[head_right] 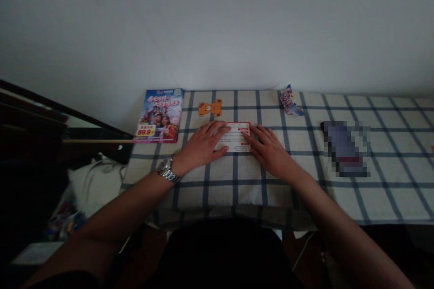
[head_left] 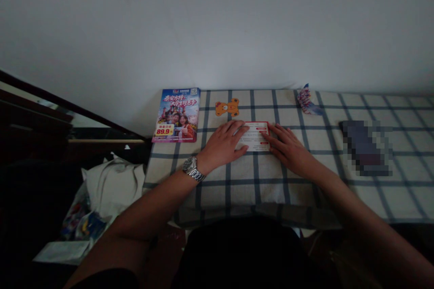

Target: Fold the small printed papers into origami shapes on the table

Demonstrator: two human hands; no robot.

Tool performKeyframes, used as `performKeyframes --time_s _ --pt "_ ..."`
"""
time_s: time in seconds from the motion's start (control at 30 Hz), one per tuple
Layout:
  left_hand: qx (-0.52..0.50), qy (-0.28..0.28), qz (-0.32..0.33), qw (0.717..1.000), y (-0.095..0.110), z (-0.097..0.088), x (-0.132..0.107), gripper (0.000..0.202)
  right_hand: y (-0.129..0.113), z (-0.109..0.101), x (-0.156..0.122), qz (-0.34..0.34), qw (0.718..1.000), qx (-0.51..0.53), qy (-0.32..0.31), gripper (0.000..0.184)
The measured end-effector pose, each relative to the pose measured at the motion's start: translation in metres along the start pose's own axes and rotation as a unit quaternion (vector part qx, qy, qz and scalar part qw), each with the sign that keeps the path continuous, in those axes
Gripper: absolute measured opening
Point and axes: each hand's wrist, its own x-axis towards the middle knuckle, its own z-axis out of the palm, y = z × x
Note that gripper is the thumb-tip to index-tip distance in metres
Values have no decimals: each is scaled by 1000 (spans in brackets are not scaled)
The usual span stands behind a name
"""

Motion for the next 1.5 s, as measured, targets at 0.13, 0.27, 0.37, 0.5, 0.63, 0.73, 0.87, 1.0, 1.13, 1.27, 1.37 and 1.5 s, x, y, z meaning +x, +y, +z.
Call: performKeyframes --time_s 0.13,0.27,0.37,0.5,0.63,0.73,0.87,1.0,1.13,1.27,1.37,1.5 --pt "-3 0 0 1000 0 1 0 58 3 0 -1 -7 1000 2 -2 63" --pt "-3 3 -3 1000 1 1 0 57 3 -3 1 -10 1000 3 -5 60" --pt "-6 6 -3 1000 1 0 1 57 1 -7 3 -12 1000 11 0 56" --pt "-7 5 1 1000 2 -2 3 57 -4 -10 4 -19 999 22 32 44" --pt "-13 7 1 1000 3 -4 4 56 -15 -11 1 -30 997 28 69 39" --pt "-16 9 -1 1000 3 -5 4 55 -26 -12 0 -39 998 20 54 39" --pt "-19 13 -5 1000 4 -5 4 54 -36 -13 0 -48 998 9 35 40" --pt "-20 18 -6 1000 5 -6 5 53 -39 -12 1 -53 998 -5 25 41" --pt "-16 23 -11 1000 6 -6 5 53 -38 -11 1 -57 998 -16 18 40" --pt "-16 31 -26 999 6 -5 5 53 -37 -13 5 -51 999 -10 17 37" --pt "-17 42 -31 998 5 -6 5 52 -36 -12 10 -39 999 -10 28 33" --pt "-21 57 -38 997 2 -9 6 44 -31 -10 18 -23 999 -10 44 31"
